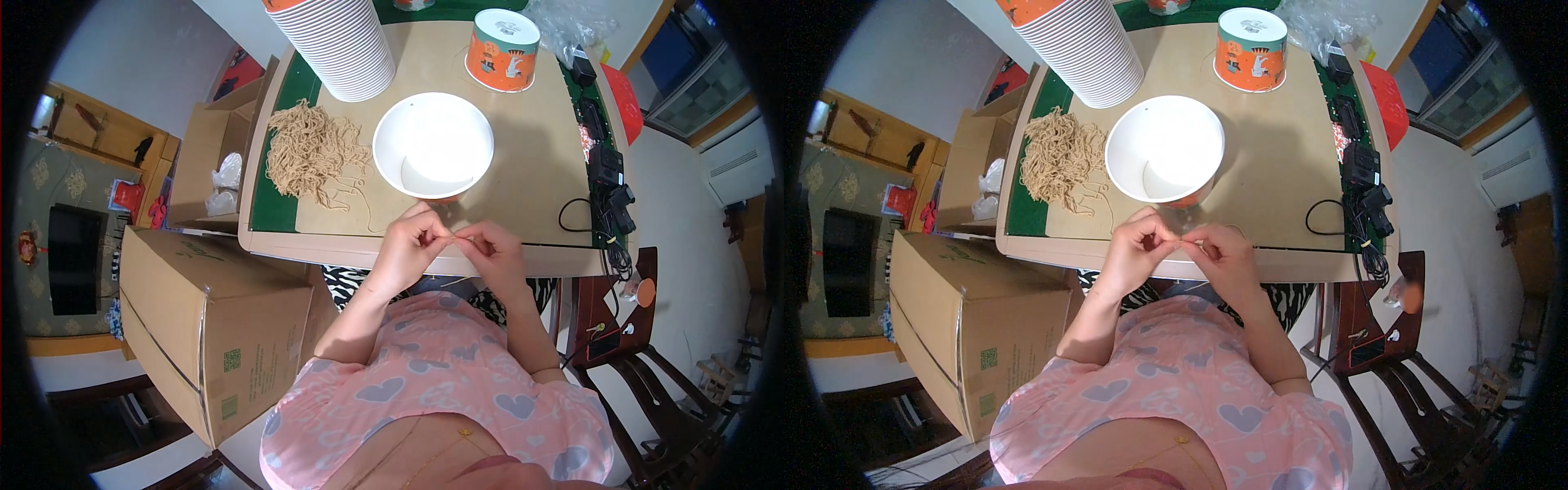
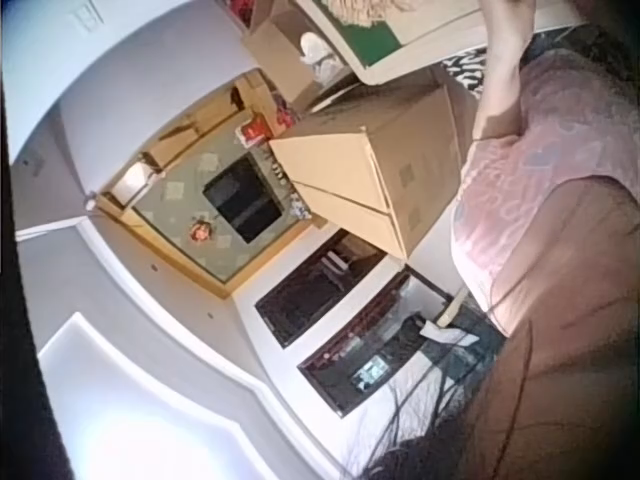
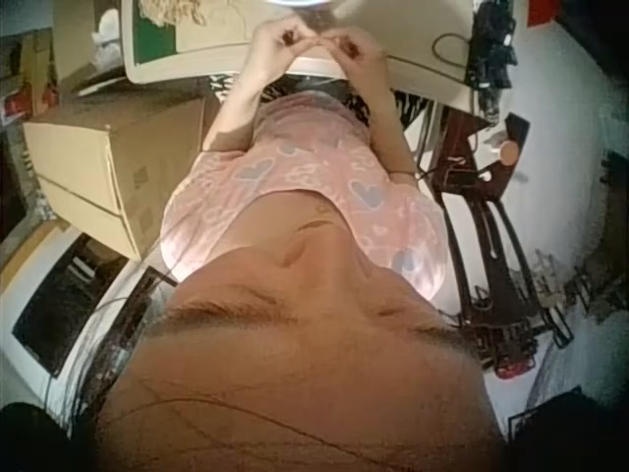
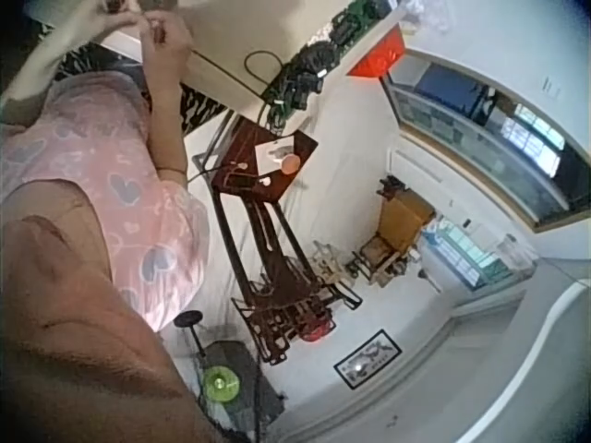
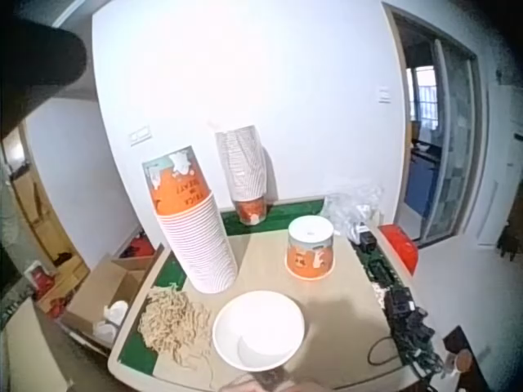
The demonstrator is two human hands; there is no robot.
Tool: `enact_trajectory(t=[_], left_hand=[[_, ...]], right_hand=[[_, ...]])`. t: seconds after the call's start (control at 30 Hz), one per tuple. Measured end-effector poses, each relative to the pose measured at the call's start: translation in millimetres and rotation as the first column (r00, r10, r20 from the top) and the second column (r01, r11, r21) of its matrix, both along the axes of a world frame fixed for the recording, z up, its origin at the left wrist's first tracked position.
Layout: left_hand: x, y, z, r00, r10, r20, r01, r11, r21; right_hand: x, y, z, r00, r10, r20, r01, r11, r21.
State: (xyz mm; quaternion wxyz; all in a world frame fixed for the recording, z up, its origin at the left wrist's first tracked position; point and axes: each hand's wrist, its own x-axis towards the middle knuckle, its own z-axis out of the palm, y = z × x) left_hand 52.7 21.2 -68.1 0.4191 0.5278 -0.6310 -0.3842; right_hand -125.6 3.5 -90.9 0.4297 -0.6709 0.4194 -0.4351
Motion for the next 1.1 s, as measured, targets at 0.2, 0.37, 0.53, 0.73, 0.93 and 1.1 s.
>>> enact_trajectory(t=[0.2,0.37,0.53,0.73,0.93,1.1], left_hand=[[-1,-2,-6,0.982,0.073,-0.174,-0.047,0.987,0.151],[0,-4,0,0.952,-0.03,-0.306,0.157,0.904,0.398],[-1,-4,-5,0.903,-0.032,-0.428,0.189,0.925,0.33],[4,-3,-3,0.919,-0.023,-0.394,0.14,0.952,0.272],[3,-1,-4,0.944,0.013,-0.329,0.087,0.954,0.286],[-1,-3,25,0.998,0.051,0.024,-0.052,0.998,0.028]], right_hand=[[1,2,4,0.998,-0.056,-0.02,0.056,0.998,0.002],[1,-1,3,0.998,-0.051,-0.022,0.049,0.997,-0.051],[3,0,-4,0.998,-0.048,0.048,0.045,0.997,0.064],[1,-2,-1,0.999,-0.009,0.031,0.007,0.998,0.059],[1,-3,-3,0.999,-0.007,0.032,0.002,0.987,0.163],[12,-13,-14,0.983,-0.112,0.144,0.077,0.969,0.234]])
